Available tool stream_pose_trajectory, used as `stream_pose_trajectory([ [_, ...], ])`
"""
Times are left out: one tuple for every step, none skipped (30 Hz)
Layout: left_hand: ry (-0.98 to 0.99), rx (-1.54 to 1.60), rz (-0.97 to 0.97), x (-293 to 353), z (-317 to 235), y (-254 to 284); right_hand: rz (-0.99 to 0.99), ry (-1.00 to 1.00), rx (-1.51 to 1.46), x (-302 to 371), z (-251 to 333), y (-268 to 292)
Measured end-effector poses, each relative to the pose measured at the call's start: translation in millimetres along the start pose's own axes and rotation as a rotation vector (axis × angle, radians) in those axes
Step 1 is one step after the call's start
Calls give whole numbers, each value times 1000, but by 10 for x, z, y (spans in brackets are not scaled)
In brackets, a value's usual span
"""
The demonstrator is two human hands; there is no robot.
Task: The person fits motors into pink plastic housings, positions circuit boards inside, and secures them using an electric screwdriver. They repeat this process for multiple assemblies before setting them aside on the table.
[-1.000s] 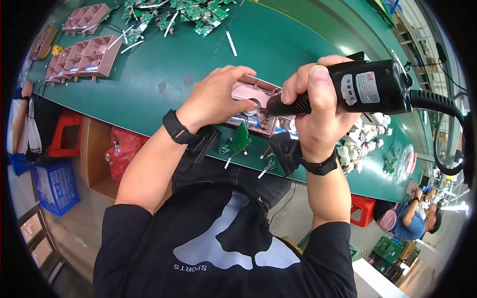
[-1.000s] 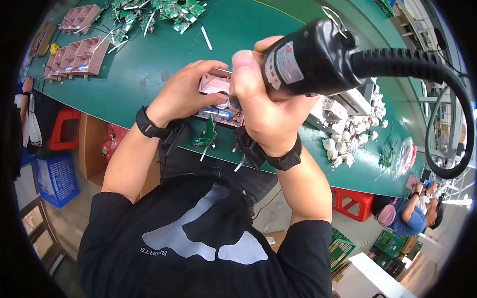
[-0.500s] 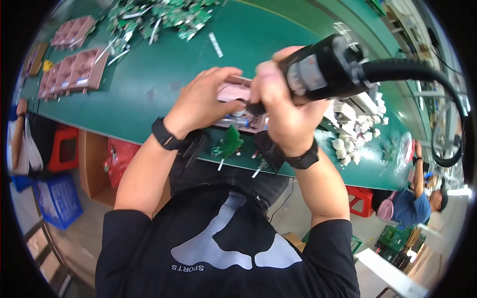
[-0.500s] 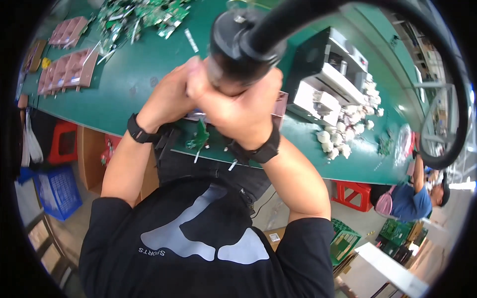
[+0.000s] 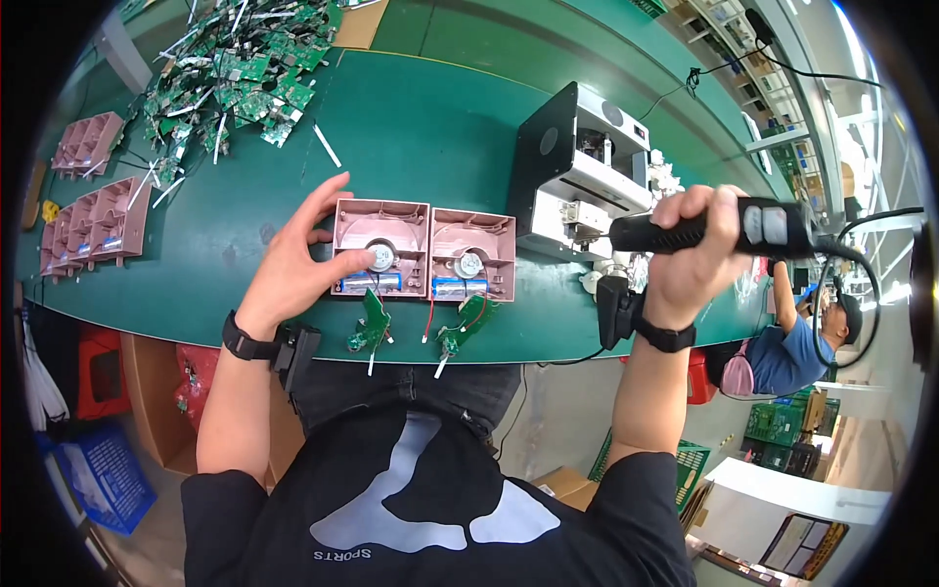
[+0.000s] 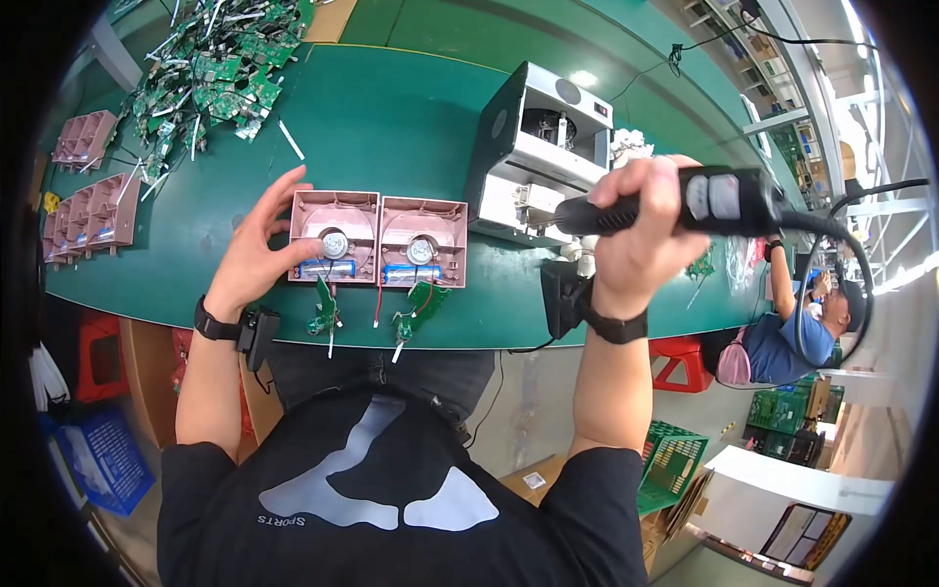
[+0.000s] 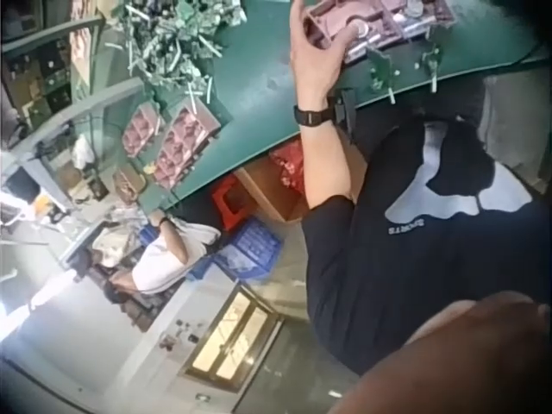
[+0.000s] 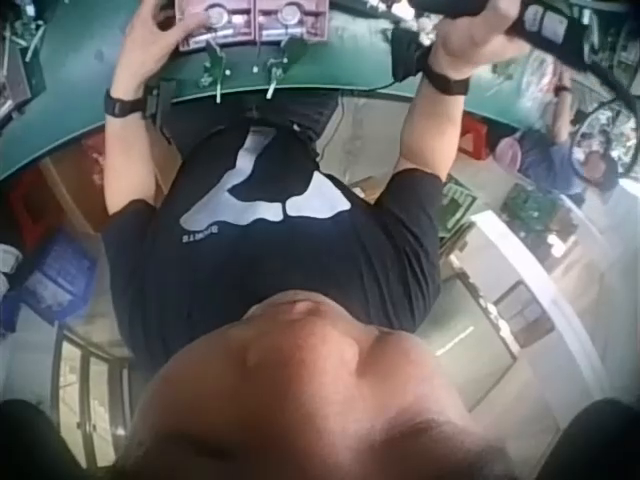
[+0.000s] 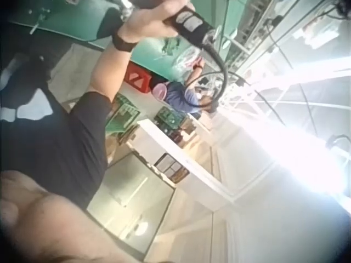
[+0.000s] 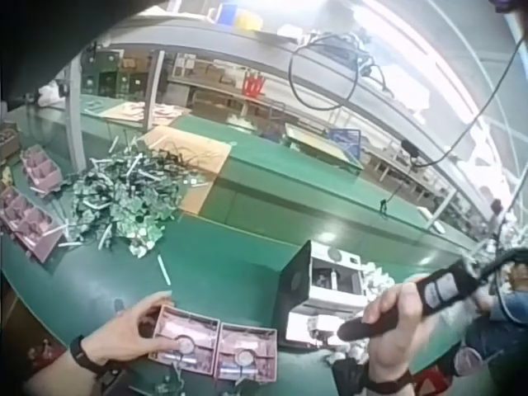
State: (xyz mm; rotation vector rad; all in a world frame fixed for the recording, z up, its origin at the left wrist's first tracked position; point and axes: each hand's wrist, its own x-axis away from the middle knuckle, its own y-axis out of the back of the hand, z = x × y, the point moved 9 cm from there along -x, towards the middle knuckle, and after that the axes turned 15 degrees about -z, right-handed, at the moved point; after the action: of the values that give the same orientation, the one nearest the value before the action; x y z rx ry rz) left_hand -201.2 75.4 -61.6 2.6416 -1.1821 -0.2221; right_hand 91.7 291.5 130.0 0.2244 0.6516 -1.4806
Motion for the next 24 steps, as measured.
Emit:
stream_pose_trajectory([
  [-10,21,-20,24,7,10,-9,-18,23,-12,-76,11],
  [-8,16,-29,49,16,9,-12,-40,40,-24,-147,-10],
  [-65,-36,-54,77,-40,5,-6,-47,30,-11,-147,-36],
  [-117,-91,-86,122,-86,7,13,-96,-13,40,-142,-78],
  [-166,-151,-120,159,-131,11,33,-148,-58,99,-120,-127],
  [-153,-167,-143,152,-132,-2,55,-202,-106,153,-106,-200],
  [-201,-188,-136,136,-174,-41,64,-223,-122,240,-36,-281],
  [-249,-210,-129,143,-217,-64,121,-238,-212,336,90,-437],
  [-237,-230,-139,160,-223,-63,172,-249,-301,428,180,-589],
  [-228,-211,-132,150,-237,-94,180,-261,-316,512,182,-743],
  [-219,-190,-125,143,-236,-102,254,-265,-376,661,217,-977],
  [-216,-198,-146,133,-225,-80,335,-264,-437,784,237,-1194],
  [-220,-202,-151,144,-213,-71,352,-267,-451,864,192,-1333],
  [-221,-205,-156,180,-199,-59,424,-291,-481,987,140,-1487],
  [-221,-205,-161,194,-191,-50,498,-314,-508,1102,102,-1621],
  [-215,-203,-182,185,-183,-31,518,-318,-514,1177,75,-1705],
  [-209,-201,-174,195,-170,-29,538,-324,-453,1270,25,-1786],
  [-202,-197,-166,205,-155,-33,559,-329,-391,1354,-26,-1853],
  [-201,-192,-154,198,-151,-41,574,-328,-327,1406,-78,-1903],
  [-193,-187,-168,194,-148,-28,590,-331,-327,1446,-114,-1935],
  [-197,-183,-180,196,-162,-21,591,-337,-318,1475,-165,-1948],
  [-203,-179,-188,201,-175,-13,589,-343,-309,1501,-212,-1957],
  [-208,-176,-194,205,-180,-4,584,-349,-299,1519,-245,-1969],
  [-202,-173,-198,208,-168,4,591,-353,-296,1538,-259,-1991],
])
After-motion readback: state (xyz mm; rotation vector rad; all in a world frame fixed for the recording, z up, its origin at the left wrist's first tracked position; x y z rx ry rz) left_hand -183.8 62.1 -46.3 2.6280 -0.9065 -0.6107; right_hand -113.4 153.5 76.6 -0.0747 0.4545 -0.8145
